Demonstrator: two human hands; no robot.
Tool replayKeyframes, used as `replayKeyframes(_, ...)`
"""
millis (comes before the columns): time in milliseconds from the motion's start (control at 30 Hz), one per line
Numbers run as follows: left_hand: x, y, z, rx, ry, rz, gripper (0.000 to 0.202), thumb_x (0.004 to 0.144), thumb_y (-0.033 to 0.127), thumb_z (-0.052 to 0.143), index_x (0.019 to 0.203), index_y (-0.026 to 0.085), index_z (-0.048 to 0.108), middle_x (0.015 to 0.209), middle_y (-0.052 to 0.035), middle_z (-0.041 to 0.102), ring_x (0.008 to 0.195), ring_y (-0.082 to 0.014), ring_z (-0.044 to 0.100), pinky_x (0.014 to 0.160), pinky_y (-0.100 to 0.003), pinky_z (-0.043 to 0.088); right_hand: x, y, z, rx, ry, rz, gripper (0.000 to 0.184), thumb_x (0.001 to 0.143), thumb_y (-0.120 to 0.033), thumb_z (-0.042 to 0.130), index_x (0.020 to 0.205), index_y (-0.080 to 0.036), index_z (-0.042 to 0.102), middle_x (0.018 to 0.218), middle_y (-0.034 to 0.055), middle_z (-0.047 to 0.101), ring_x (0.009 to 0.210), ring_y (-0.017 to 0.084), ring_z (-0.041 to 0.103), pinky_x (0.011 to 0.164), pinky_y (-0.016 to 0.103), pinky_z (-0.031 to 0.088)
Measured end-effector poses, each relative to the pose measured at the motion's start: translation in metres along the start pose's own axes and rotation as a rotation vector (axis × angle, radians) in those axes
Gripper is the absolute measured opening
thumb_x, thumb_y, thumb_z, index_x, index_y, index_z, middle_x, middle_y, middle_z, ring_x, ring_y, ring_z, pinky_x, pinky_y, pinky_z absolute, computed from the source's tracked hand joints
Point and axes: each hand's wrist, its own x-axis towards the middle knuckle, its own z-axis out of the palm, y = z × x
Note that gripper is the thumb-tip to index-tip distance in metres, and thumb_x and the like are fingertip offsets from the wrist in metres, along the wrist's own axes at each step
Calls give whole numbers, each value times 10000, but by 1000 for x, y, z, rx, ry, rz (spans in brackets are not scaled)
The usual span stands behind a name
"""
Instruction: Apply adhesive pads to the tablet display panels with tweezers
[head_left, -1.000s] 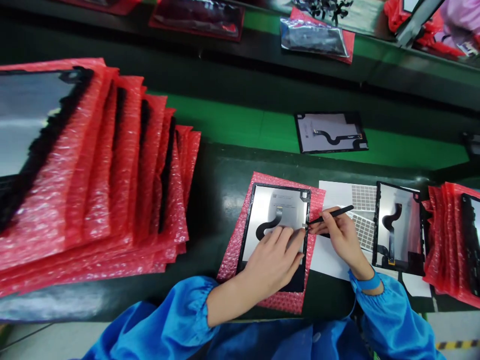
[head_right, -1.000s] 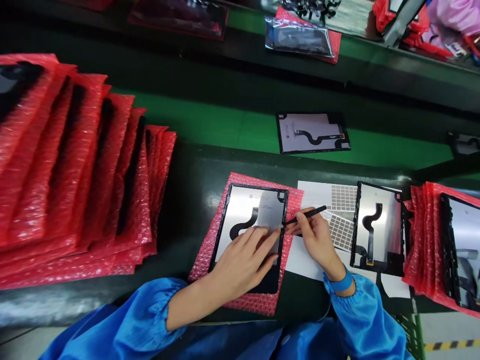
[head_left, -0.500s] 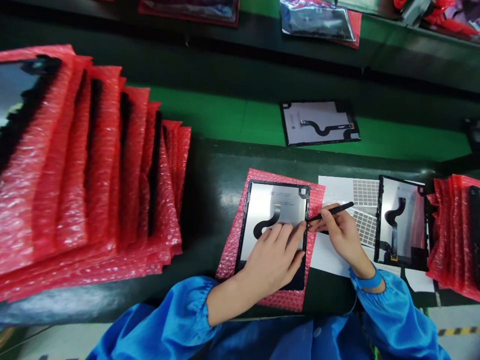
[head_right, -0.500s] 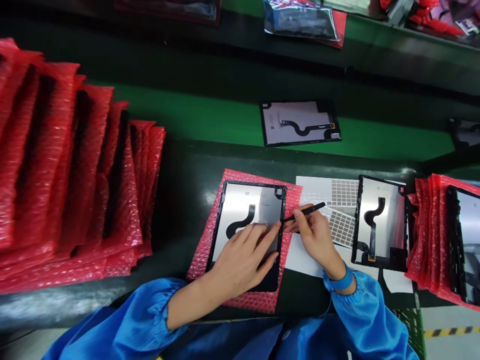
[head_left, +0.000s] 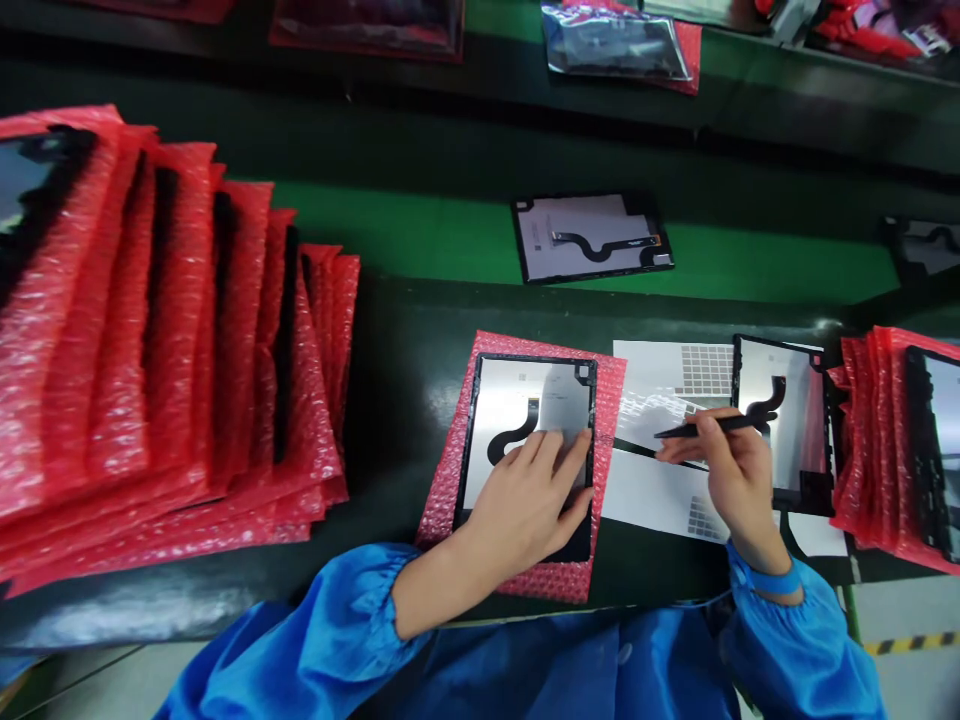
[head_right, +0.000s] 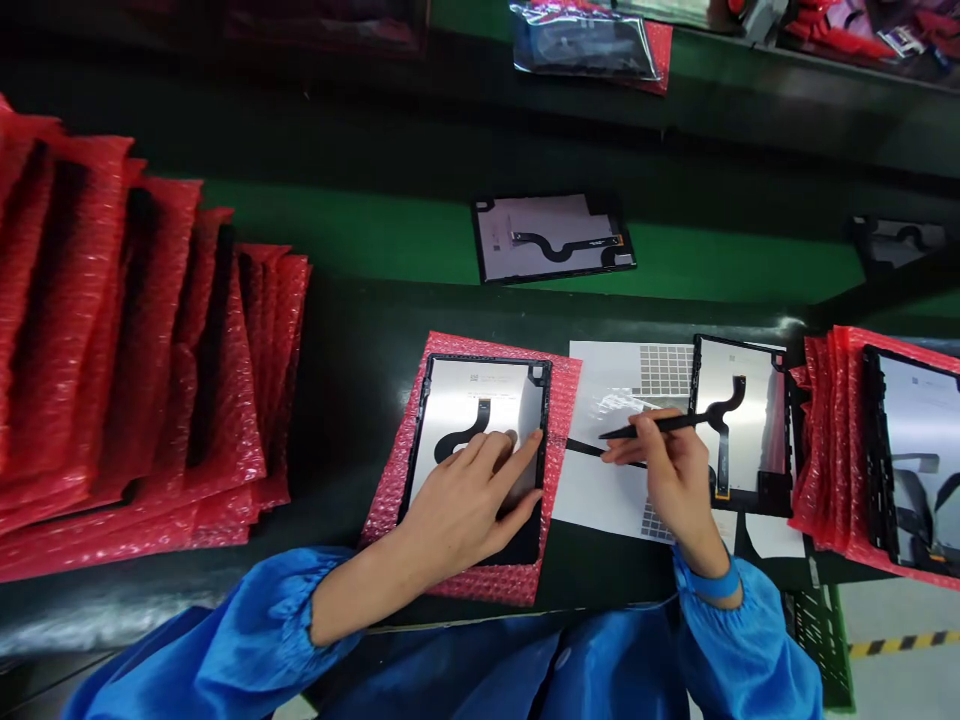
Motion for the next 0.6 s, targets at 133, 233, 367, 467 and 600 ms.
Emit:
replayKeyframes(133, -4, 23, 0, -100, 29, 137, 567, 1059, 411, 503, 1511, 70, 530, 1347, -216, 657, 1179, -346, 627, 934, -476, 563, -36, 13, -49, -135, 57, 27, 308, 1003, -553, 689, 1024, -245, 677, 733, 60, 798, 654, 281, 804, 627, 417, 692)
replayKeyframes(233, -5, 46, 11, -147, -61, 346, 674, 1036, 507, 546, 1565, 94, 492, 1676, -197, 427, 1503, -394, 425, 1187, -538, 402, -58, 33, -71, -205, 63, 98, 310, 1000, -561, 686, 1044, -255, 674, 756, 73, 805, 683, 302, 807, 667, 448, 693)
replayKeyframes(367, -6, 60, 28, -138, -159, 373, 804, 1007, 648, 549, 1604, 118, 460, 1764, -179, 261, 1619, -393, 256, 1277, -557, 253, -69, 52, -79, -236, 81, 136, 318, 1006, -573, 670, 1053, -258, 658, 791, 78, 812, 709, 299, 808, 707, 451, 686)
replayKeyframes(467, -6, 58, 32, -131, -177, 361, 769, 1040, 653, 475, 1610, 136, 464, 1756, -181, 278, 1612, -389, 287, 1264, -554, 270, -68, 54, -78, -231, 91, 120, 328, 1010, -568, 669, 1048, -243, 649, 771, 64, 805, 702, 284, 807, 697, 423, 679)
replayKeyframes(600, -5, 55, 27, -136, -175, 361, 750, 1041, 651, 476, 1598, 148, 486, 1752, -176, 291, 1600, -384, 318, 1252, -535, 294, -67, 52, -77, -229, 82, 128, 329, 1009, -557, 677, 1047, -232, 652, 777, 58, 808, 708, 272, 809, 697, 401, 679)
